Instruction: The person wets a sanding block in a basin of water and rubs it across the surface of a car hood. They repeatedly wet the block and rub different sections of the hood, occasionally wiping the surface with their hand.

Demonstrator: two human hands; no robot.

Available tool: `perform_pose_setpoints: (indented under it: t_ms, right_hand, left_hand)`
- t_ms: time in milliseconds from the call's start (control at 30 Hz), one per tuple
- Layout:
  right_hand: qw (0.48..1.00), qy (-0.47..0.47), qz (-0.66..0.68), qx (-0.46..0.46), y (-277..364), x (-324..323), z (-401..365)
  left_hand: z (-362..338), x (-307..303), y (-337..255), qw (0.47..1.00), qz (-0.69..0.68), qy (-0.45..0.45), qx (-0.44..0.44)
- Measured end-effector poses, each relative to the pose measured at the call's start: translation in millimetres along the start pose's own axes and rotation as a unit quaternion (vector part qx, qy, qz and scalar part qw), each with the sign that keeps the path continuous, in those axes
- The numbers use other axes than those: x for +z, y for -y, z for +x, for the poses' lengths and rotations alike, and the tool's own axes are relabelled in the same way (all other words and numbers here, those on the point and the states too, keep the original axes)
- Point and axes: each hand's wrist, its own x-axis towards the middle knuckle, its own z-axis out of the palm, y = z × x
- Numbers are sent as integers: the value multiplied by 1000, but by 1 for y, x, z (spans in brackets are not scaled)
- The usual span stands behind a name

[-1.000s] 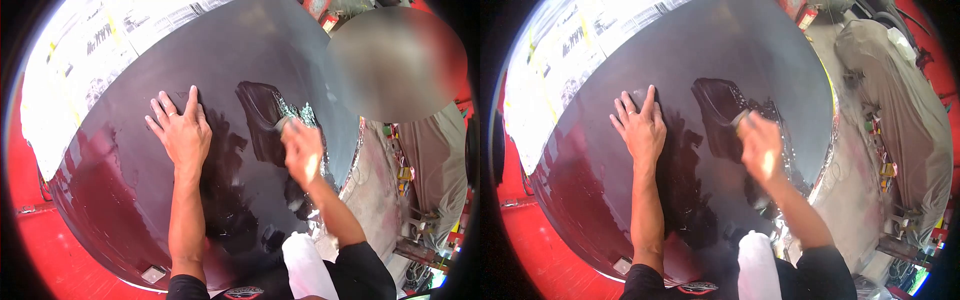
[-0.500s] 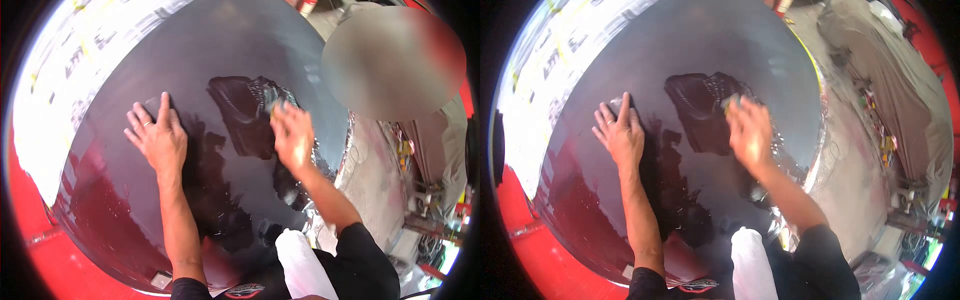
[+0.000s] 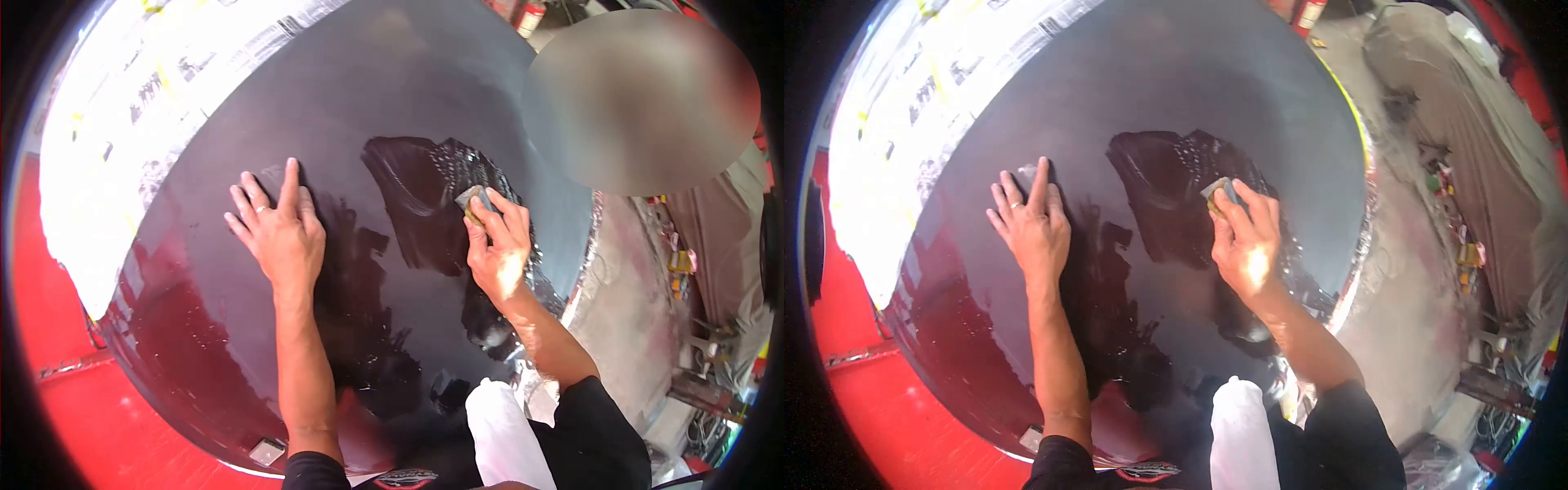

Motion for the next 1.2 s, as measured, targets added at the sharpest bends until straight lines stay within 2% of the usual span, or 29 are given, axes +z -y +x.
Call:
perform_pose_setpoints:
  t_ms: [33, 333, 400, 433, 467, 533, 700, 733, 800, 833, 900, 1067, 1200]
  right_hand:
    - [1000, -21, -5, -16, -3, 3, -2]
    - [995, 33, 77, 52, -2, -5, -1]
    - [993, 43, 94, 52, -4, -5, 0]
    - [993, 51, 95, 47, -5, -7, 1]
    - [992, 60, 100, 49, -6, -8, 0]
    - [990, 64, 117, 54, -7, -8, 0]
    - [984, 86, 146, 59, -9, -10, 2]
    - [983, 91, 148, 57, -10, -11, 2]
    - [982, 100, 148, 56, -11, -14, 2]
    - [981, 99, 155, 59, -12, -13, 1]
    - [980, 99, 164, 61, -12, -13, 0]
    - [983, 76, 158, 56, -12, -8, -4]
    - [983, 98, 147, 50, -12, -10, -3]
  left_hand:
    - [0, -3, -3, 1000, -8, 11, -6]
    - [1, -9, -5, 998, -53, 12, -33]
    - [5, -14, -11, 999, -20, 33, -11]
    - [13, -17, -15, 999, 32, 17, 34]
    - [22, -18, -20, 998, 46, 17, 35]
    - [55, -21, -35, 996, 20, -8, 91]
    - [149, 21, -68, 976, -12, 31, 215]
    - [161, 25, -75, 975, -9, 32, 217]
    - [174, 29, -88, 953, 75, 48, 290]
    - [174, 27, -94, 953, 78, 49, 290]
    - [170, 21, -103, 926, 195, 72, 314]
    - [155, 16, -95, 932, 188, 76, 302]
    - [135, 8, -91, 931, 195, 84, 297]
